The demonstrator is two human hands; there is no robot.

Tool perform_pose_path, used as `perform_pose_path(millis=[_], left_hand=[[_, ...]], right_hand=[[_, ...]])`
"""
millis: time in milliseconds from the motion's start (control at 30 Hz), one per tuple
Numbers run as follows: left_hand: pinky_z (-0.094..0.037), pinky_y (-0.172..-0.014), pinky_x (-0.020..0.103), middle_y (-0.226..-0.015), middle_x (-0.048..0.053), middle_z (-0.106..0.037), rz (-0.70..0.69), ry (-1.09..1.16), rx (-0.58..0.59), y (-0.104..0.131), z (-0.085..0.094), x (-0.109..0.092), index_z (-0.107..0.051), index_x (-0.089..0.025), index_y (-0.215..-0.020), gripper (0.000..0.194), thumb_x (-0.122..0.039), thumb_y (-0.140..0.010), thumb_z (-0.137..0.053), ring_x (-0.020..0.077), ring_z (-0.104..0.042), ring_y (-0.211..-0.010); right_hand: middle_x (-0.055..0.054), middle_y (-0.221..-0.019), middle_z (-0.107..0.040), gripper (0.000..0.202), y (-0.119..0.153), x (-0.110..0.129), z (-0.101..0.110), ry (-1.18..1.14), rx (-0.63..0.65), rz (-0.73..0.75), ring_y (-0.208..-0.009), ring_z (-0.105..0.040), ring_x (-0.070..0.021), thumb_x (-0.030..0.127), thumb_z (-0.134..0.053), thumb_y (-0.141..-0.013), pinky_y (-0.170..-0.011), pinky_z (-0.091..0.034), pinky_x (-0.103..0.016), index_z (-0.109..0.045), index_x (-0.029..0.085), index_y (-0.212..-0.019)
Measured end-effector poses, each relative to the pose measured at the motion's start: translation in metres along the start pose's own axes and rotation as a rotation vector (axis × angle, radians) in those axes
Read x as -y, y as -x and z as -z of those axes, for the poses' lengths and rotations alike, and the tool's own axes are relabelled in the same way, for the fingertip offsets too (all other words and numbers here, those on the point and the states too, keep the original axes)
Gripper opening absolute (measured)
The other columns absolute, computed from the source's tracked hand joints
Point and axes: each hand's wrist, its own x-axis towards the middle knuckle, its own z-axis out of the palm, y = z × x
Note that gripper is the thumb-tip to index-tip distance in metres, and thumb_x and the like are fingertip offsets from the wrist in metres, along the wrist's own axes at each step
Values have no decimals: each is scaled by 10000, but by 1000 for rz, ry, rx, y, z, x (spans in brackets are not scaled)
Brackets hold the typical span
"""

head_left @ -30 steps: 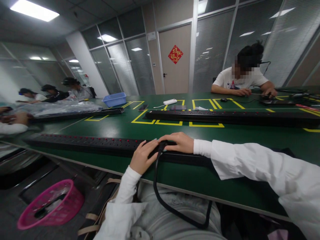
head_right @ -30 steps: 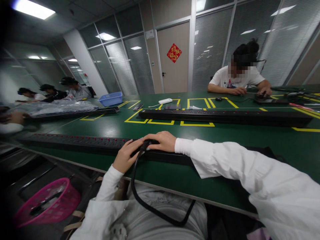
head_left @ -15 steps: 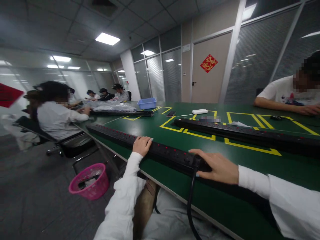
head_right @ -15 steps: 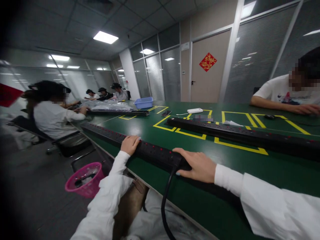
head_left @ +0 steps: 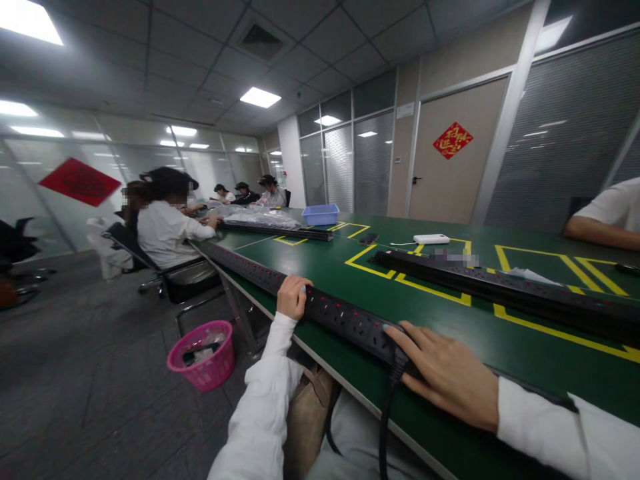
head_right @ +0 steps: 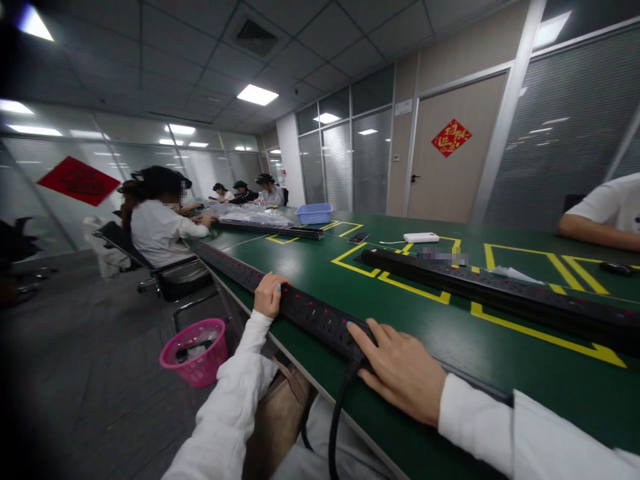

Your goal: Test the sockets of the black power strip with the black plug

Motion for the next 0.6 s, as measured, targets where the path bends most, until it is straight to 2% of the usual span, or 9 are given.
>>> perform_pose_path(millis=[167,300,500,600], left_hand=[[-333,-918,348,-854,46,-609,11,-4,70,-11,-3,29,-583,-196,-843,390,-242,-838,-195,171,-532,-857],[-362,-889,323,-878,38,-621,46,-22,143,-18,-6,44,-597,-207,-847,433,-269,-858,-169,168,-533,-881],[-404,-824,278,-906,21,-640,105,-66,232,-22,-14,50,-618,-239,-887,434,-304,-869,-189,155,-547,-916],[-377,-874,327,-958,29,-637,118,-68,246,-21,-16,42,-609,-240,-929,435,-275,-872,-179,163,-541,-960]], right_hand=[[-156,-1219,-444,607,-31,-3,-5,-98,81,-36,-995,-519,-274,367,-464,-776,-743,-470,-400,-248,191,-1315],[-127,-1176,-484,608,-49,-8,-9,-236,92,-92,-999,-518,-259,398,-473,-773,-779,-433,-370,-253,194,-1301],[-68,-1063,-564,530,-58,-26,-10,-439,181,-154,-891,-569,-228,468,-471,-766,-719,-419,-305,-332,235,-1221],[-62,-1055,-570,492,-57,-31,-9,-462,185,-158,-860,-579,-218,480,-430,-790,-701,-421,-303,-350,241,-1212]])
